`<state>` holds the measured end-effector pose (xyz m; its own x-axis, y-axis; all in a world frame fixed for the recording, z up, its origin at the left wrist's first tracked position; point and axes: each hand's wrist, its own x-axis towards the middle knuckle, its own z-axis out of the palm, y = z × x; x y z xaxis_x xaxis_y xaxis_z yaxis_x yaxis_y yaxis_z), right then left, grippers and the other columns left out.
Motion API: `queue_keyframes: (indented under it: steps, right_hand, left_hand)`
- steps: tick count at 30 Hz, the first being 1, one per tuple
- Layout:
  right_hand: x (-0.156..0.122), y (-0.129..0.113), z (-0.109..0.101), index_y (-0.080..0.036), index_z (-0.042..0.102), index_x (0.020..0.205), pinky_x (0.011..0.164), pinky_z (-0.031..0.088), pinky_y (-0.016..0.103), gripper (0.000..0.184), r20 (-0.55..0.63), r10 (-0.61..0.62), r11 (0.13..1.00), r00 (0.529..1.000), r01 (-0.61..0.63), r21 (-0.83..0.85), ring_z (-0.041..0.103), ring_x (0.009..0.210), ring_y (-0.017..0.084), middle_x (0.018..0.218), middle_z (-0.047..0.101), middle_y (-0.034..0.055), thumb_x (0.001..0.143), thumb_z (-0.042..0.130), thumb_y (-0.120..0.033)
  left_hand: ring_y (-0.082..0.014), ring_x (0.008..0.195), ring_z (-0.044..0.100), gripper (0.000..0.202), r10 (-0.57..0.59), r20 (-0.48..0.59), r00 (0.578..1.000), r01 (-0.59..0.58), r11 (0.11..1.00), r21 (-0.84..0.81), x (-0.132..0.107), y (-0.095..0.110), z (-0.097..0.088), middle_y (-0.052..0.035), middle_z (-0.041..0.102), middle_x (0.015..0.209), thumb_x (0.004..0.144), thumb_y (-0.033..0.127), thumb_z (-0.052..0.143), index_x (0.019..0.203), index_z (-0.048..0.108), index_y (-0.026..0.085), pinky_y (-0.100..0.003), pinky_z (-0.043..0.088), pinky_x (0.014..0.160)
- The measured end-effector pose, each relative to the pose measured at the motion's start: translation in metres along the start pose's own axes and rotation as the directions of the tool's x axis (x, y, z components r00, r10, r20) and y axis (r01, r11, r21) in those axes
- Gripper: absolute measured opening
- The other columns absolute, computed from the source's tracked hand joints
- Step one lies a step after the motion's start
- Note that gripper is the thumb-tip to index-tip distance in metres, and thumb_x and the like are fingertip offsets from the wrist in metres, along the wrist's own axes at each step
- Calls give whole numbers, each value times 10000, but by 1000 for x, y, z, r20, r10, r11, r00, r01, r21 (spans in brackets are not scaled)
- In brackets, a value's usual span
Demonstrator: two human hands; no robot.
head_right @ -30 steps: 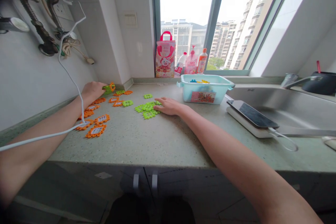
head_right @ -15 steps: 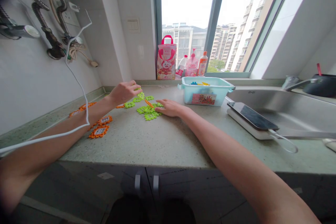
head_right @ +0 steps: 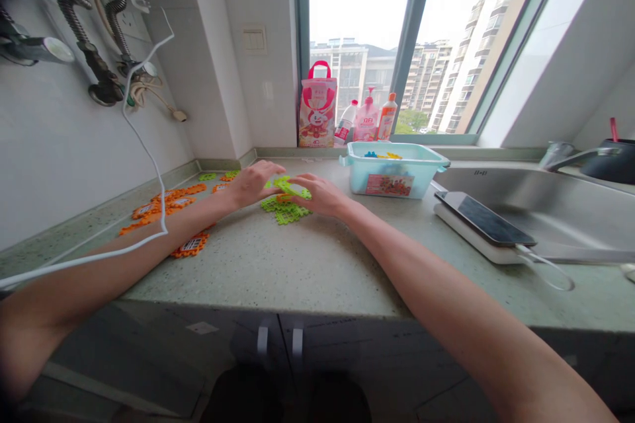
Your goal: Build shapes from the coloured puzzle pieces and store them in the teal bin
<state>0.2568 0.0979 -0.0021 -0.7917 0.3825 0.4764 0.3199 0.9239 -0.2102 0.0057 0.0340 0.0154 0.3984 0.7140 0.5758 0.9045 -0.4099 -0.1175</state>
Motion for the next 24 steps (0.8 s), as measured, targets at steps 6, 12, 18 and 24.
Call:
queue_keyframes:
  steps: [6, 12, 18, 24]
  right_hand:
    - [1, 0, -2, -256, 793, 1216, 953, 536, 360, 291, 80, 101, 992, 992, -94, -82, 734, 1075, 261, 1185, 793, 78, 1047, 592, -381]
    - [2, 8, -1, -255, 808, 1117, 896, 529, 341, 266, 99, 173, 979, 980, -160, -128, 748, 1015, 253, 1115, 815, 61, 1010, 567, -293]
    - [1, 7, -1, -244, 732, 1275, 961, 549, 382, 304, 58, 177, 984, 983, -175, -34, 752, 1091, 268, 1225, 796, 73, 1045, 568, -356]
    - [0, 5, -6, -255, 762, 1188, 973, 546, 405, 292, 57, 173, 983, 983, -168, -73, 749, 1097, 279, 1205, 799, 74, 1061, 556, -419]
  left_hand:
    - [-201, 698, 733, 374, -191, 166, 967, 219, 960, -175, -1, 3, 7, -61, 792, 809, 971, 580, 655, 919, 746, 221, -302, 504, 647]
    - [-201, 810, 754, 389, -37, 234, 971, 112, 942, -316, -2, 4, 11, -60, 815, 934, 871, 590, 754, 1040, 797, 242, -311, 537, 718]
    - [-198, 802, 721, 207, 40, 142, 989, 10, 943, -333, 0, -5, 6, -40, 793, 851, 897, 399, 714, 975, 826, 244, -339, 539, 783]
    - [-208, 880, 712, 261, -118, -60, 991, 101, 967, -233, -1, -59, -24, -59, 799, 930, 882, 416, 680, 937, 823, 205, -344, 547, 887]
